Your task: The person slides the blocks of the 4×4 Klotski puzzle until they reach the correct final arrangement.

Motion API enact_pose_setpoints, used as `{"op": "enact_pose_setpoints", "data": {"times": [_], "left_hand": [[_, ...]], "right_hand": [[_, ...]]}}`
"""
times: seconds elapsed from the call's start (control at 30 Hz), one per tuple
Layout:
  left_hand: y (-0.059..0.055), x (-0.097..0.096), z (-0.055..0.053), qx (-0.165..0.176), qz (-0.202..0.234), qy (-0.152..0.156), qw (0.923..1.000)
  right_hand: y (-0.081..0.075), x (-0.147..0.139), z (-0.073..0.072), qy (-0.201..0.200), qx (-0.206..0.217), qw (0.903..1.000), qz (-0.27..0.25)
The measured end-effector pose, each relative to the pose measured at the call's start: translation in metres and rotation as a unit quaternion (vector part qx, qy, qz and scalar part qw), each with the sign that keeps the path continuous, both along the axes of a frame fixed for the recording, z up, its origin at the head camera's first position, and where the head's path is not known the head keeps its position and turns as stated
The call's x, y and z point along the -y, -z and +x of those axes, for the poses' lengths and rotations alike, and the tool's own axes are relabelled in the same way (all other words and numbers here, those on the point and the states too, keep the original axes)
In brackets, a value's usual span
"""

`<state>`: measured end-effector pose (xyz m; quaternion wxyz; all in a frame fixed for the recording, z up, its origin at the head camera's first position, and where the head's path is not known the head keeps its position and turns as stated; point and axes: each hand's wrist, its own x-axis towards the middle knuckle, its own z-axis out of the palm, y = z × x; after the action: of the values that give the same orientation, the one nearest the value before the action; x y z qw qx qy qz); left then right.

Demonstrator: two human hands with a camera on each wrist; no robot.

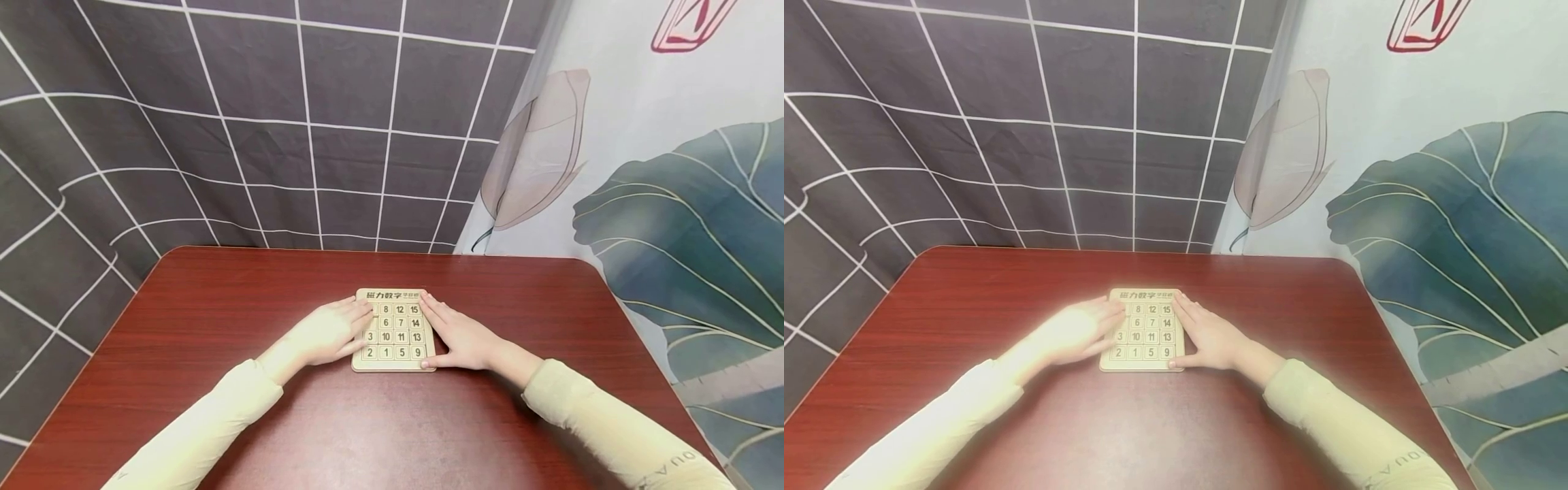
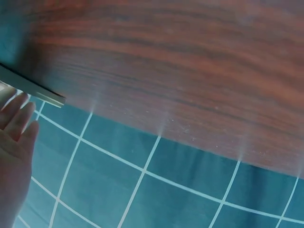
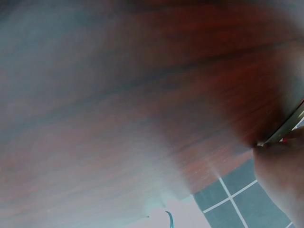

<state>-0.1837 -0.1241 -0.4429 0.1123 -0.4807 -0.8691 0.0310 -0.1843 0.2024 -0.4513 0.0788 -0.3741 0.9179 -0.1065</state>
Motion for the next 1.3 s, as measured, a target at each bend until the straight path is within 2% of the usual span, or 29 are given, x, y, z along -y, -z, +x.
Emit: {"op": "enact_pose_setpoints", "data": {"times": [0.2, 0.33, 0.43, 0.6, 0.97, 1.13, 1.3], "left_hand": [[-0.003, 0.006, 0.016, -0.004, 0.007, 0.015, 0.9999], [0.000, 0.010, 0.028, -0.007, 0.010, 0.032, 0.9994], [0.002, 0.012, 0.033, -0.011, 0.009, 0.039, 0.9992], [0.003, 0.012, 0.032, -0.013, 0.006, 0.033, 0.9993], [0.000, 0.008, 0.018, 0.002, -0.004, 0.007, 1.0000], [-0.002, 0.008, 0.021, 0.003, -0.008, 0.008, 0.9999], [-0.001, 0.010, 0.031, -0.014, 0.001, 0.029, 0.9995]], "right_hand": [[-0.001, 0.000, -0.001, -0.003, -0.002, 1.0000, -0.001], [-0.002, -0.001, -0.001, -0.003, -0.003, 1.0000, -0.002], [-0.002, -0.001, -0.001, -0.004, -0.004, 1.0000, -0.001], [-0.001, -0.002, -0.001, -0.004, -0.004, 1.0000, 0.001], [0.001, -0.001, -0.001, -0.006, -0.008, 0.9999, 0.002], [0.001, -0.001, -0.001, -0.008, -0.008, 0.9999, 0.004], [0.001, -0.001, -0.001, -0.007, -0.008, 0.9999, 0.003]]}}
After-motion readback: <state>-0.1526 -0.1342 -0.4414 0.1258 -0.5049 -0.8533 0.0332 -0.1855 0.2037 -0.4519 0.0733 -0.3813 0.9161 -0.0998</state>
